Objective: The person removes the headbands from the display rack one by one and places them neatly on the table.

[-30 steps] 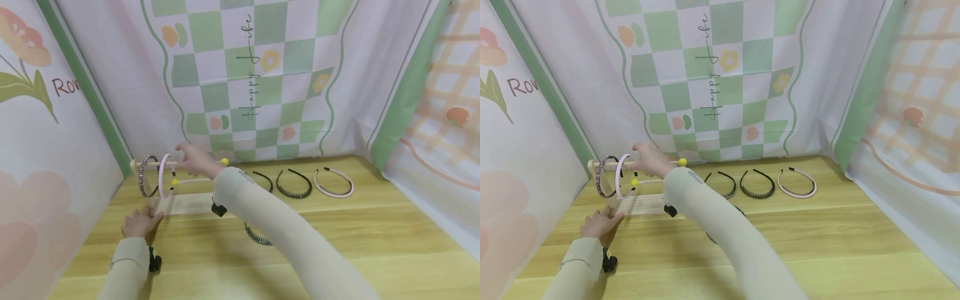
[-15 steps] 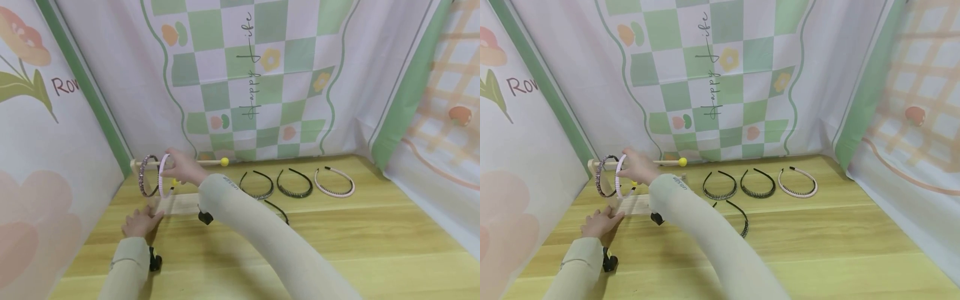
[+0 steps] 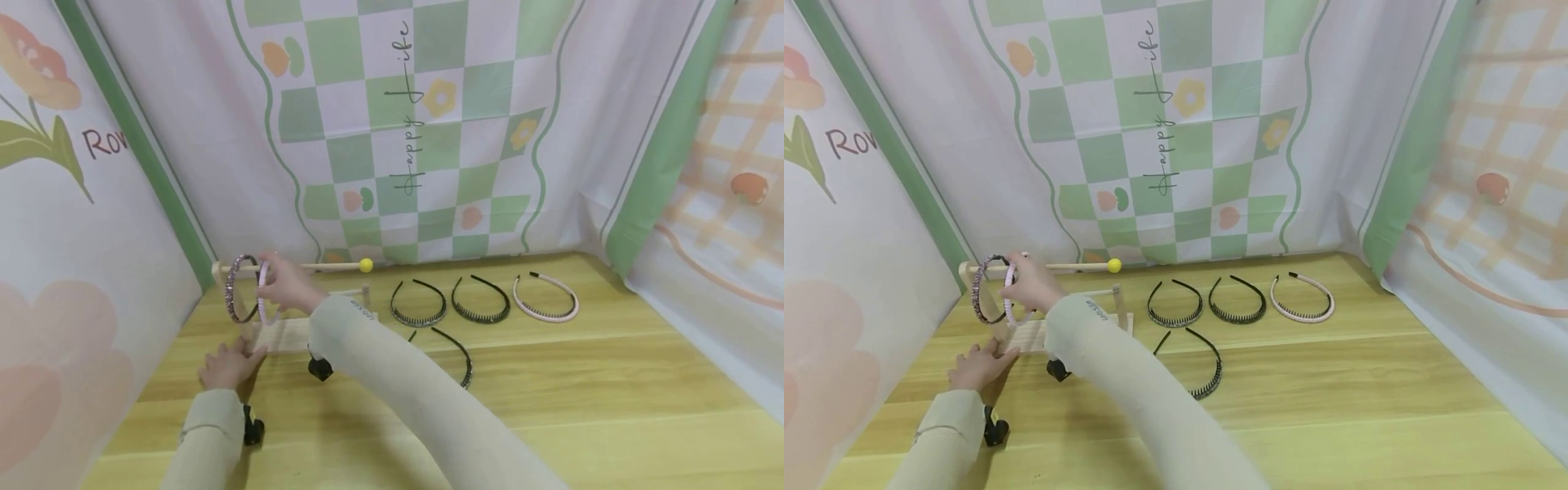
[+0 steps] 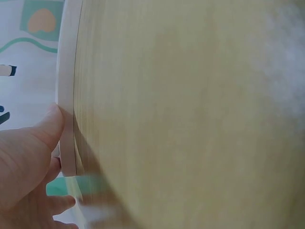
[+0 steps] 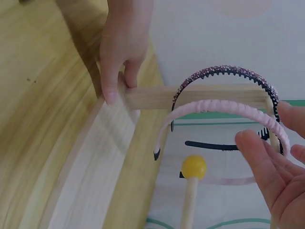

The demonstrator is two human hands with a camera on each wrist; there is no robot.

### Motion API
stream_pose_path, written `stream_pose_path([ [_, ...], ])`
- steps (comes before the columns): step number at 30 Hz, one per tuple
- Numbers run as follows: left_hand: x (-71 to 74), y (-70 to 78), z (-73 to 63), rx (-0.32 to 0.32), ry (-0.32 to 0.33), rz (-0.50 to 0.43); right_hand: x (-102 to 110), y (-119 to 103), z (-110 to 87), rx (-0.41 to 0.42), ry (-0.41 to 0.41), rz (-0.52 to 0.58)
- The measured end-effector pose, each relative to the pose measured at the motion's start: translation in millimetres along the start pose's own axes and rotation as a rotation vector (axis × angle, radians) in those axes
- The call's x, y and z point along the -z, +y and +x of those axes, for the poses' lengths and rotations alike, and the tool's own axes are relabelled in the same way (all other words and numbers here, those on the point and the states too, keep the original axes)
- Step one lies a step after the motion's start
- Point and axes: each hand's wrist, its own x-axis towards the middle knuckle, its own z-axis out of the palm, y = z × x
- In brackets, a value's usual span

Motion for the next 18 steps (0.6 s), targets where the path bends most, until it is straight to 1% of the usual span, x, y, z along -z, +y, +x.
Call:
stream_pose_path([
  [4,0.2,0.8,-1.1,0.003,0.000,-0.011,-5.3,0.2,1.2,0.012,0.040,0.027],
  [10,0.2,1.6,-1.7,0.003,0.007,-0.024,-10.3,0.8,3.5,0.042,0.099,-0.017],
  [13,0.5,2.3,-2.0,0.007,0.006,-0.031,-9.7,2.3,3.6,0.057,0.102,-0.024],
  [18,1.6,3.3,-2.6,0.013,0.007,-0.030,-7.3,5.0,2.8,0.067,0.082,-0.010],
])
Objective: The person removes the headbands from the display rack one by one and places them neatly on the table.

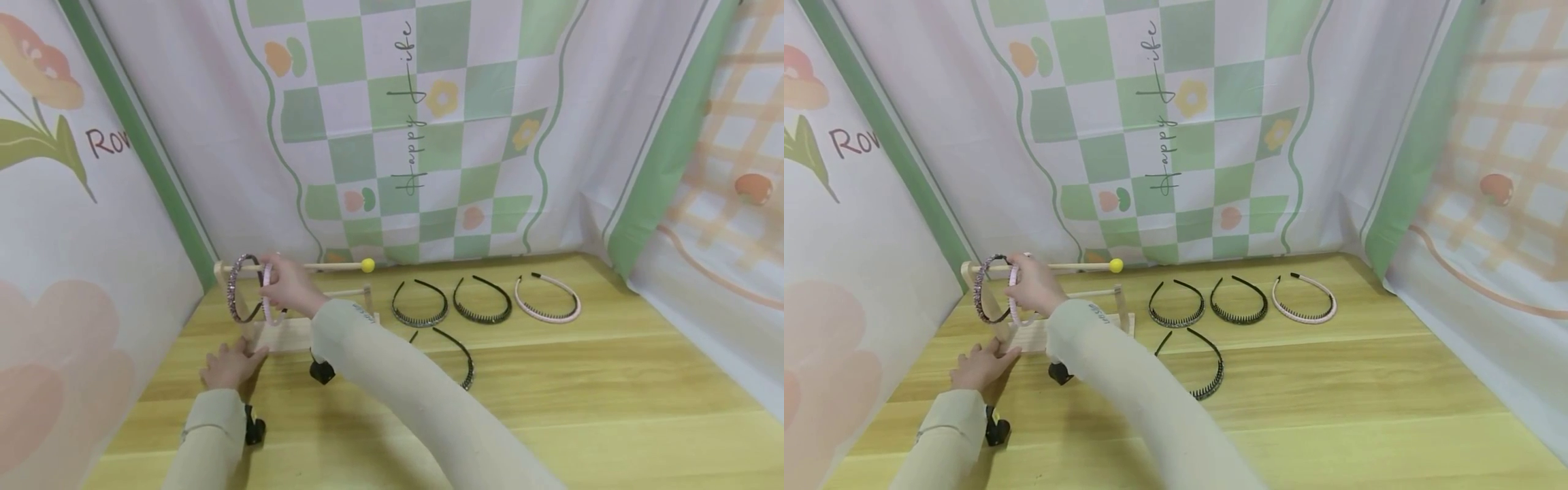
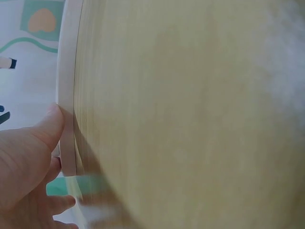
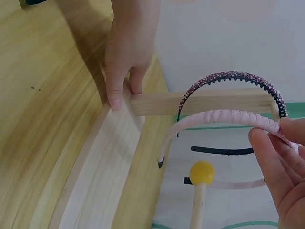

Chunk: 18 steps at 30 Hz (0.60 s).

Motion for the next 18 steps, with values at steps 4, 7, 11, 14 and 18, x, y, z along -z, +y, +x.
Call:
stream_pose_path([
  [4,0.4,0.9,-0.7,0.002,-0.001,-0.001,1,-1,-0.8,-0.011,-0.013,0.018],
  [7,0.0,0.7,-0.6,0.004,-0.003,-0.007,3,-3,-0.8,-0.018,-0.030,0.048],
  [11,-0.4,0.4,0.0,0.003,-0.002,-0.008,11,-8,-0.5,-0.006,-0.047,0.074],
  [14,0.0,0.6,0.2,0.003,-0.001,-0.006,18,-12,-0.5,0.002,-0.064,0.092],
  [18,0.1,0.3,0.3,0.004,-0.001,-0.001,27,-17,-1.0,-0.006,-0.085,0.110],
])
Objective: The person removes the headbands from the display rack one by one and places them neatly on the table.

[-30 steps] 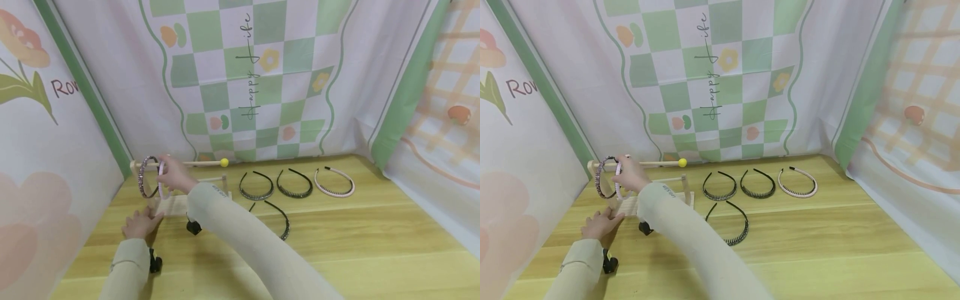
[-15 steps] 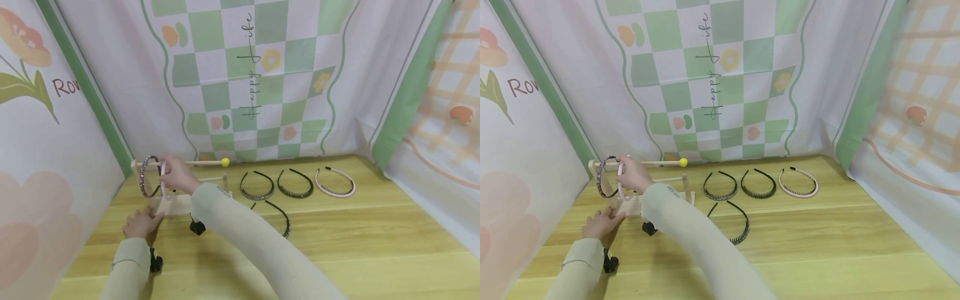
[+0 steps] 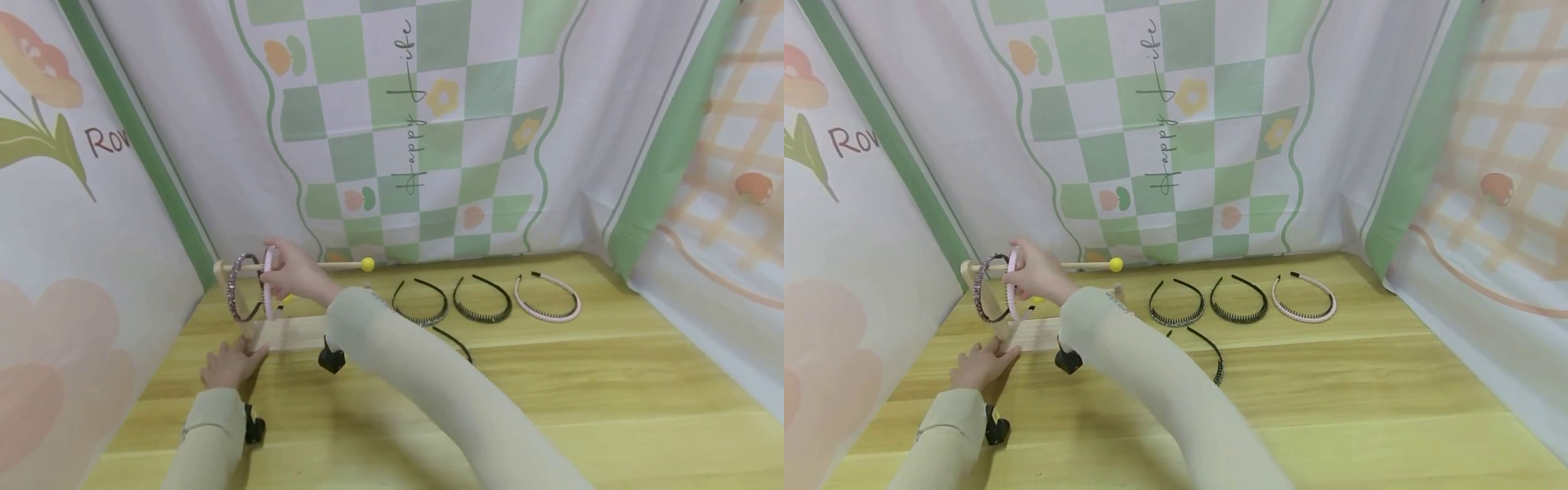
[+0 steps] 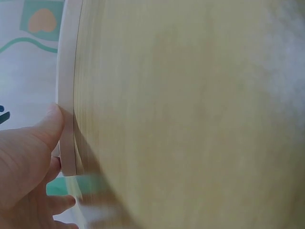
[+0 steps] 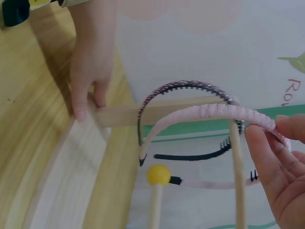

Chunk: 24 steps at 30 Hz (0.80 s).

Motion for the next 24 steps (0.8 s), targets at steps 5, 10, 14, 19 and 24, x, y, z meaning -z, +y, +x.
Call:
stream_pose_path([
  [5,-0.7,-0.5,0.3,0.007,-0.004,-0.002,9,-4,-2.3,-0.016,0.007,0.026],
  [10,-0.4,-0.5,-0.6,0.006,-0.011,-0.005,21,-10,-8.3,-0.021,0.006,0.077],
  [14,-0.3,-0.5,-0.9,0.001,-0.008,-0.001,31,-13,-13.5,-0.014,-0.011,0.114],
  [19,-0.4,-0.5,-1.3,-0.002,-0.011,0.005,45,-15,-20.5,-0.006,-0.011,0.164],
  [24,0.4,0.1,-1.7,-0.004,-0.011,0.009,59,-17,-28.7,-0.001,0.000,0.175],
])
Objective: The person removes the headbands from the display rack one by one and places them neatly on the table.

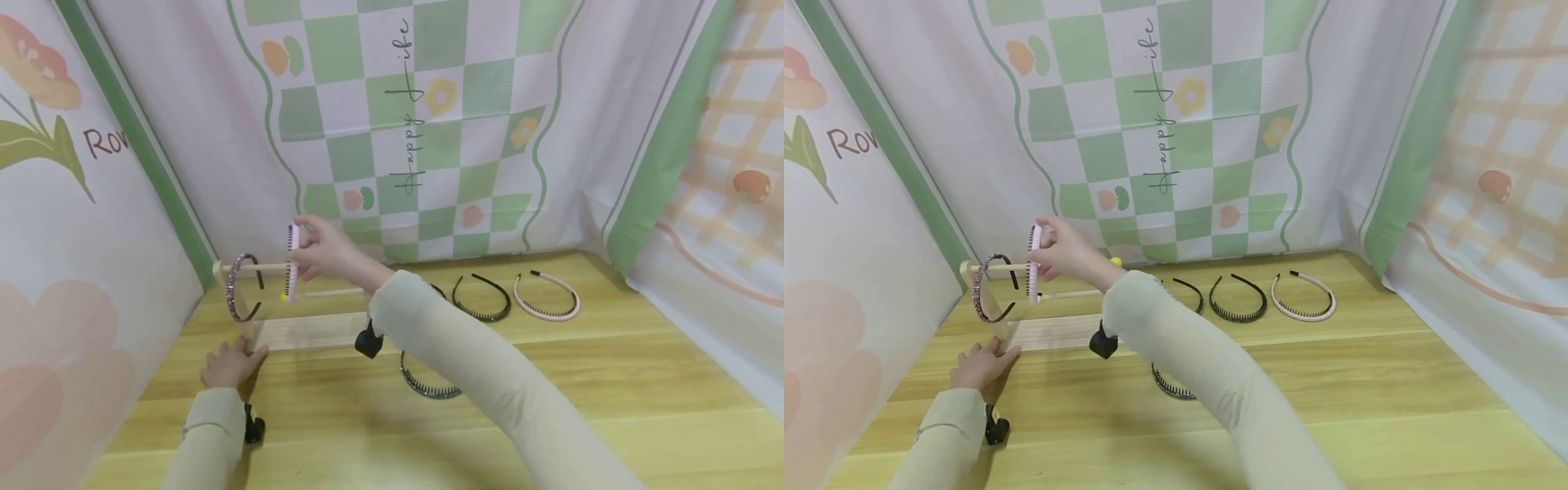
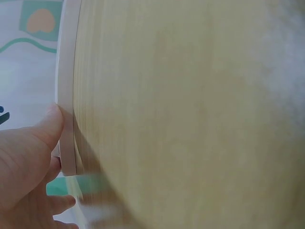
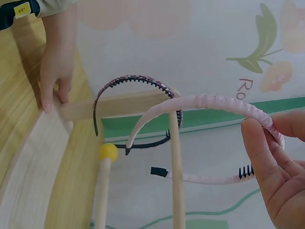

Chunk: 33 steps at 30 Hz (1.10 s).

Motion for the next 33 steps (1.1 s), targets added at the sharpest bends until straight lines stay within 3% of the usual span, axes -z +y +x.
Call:
stream_pose_path([
  [14,-2.1,0.5,0.9,0.019,0.017,-0.011,37,1,-26.7,0.030,0.007,0.021],
  [33,-0.1,0.9,-1.6,0.002,0.013,-0.009,87,10,-52.4,0.052,0.129,0.044],
])
